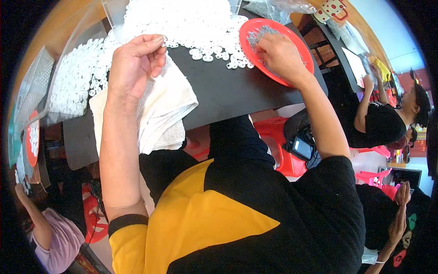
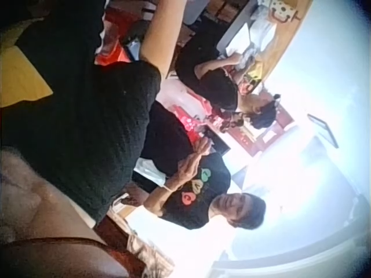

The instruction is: The recorder manually assembles small white plastic components by inserting metal pins into them.

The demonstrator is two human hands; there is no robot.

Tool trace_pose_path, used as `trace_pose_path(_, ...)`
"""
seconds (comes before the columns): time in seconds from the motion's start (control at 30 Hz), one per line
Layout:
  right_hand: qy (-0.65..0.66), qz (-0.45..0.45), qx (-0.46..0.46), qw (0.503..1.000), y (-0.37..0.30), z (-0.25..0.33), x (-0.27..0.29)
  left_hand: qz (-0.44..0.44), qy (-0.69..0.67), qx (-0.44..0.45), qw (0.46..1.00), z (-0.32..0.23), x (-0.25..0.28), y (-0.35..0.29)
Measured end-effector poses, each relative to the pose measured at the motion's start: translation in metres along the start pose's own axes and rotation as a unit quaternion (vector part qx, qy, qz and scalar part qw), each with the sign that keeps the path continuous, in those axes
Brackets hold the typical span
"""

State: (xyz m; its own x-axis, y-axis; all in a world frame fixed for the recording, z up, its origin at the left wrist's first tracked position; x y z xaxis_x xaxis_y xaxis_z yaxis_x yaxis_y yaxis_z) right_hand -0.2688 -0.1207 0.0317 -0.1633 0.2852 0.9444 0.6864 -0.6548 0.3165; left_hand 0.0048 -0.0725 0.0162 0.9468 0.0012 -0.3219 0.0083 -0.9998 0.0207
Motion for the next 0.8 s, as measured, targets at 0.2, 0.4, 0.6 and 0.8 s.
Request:
trace_pose_path(0.2, -0.002, -0.009, -0.003, 1.0, 0.0, -0.002, -0.003, -0.01, 0.008, 0.0, 1.0, 0.0, -0.001, 0.0)
trace_pose_path(0.4, 0.043, -0.007, 0.023, 0.999, 0.004, 0.006, 0.0, -0.012, 0.006, 0.003, 1.0, 0.001, 0.001, 0.0)
trace_pose_path(0.6, 0.038, -0.004, 0.04, 0.998, 0.004, 0.008, 0.003, -0.022, 0.012, 0.007, 1.0, -0.002, -0.002, -0.001)
trace_pose_path(0.8, 0.085, 0.048, -0.006, 0.995, 0.007, 0.008, -0.001, -0.031, 0.006, 0.005, 0.999, -0.003, 0.001, -0.003)
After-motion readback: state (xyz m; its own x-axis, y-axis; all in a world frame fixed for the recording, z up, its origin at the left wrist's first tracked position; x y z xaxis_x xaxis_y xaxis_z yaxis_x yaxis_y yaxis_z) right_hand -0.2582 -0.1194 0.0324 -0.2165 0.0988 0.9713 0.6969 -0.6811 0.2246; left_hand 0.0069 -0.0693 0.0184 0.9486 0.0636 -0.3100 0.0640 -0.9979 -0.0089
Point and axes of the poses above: each hand's wrist, its own y-axis towards the middle knuckle, its own x-axis out of the back of the hand, z = x × y, the point moved 8 cm from there along y, towards the middle knuckle, and after that the axes turned 4 degrees about y, right-handed, at the moved point
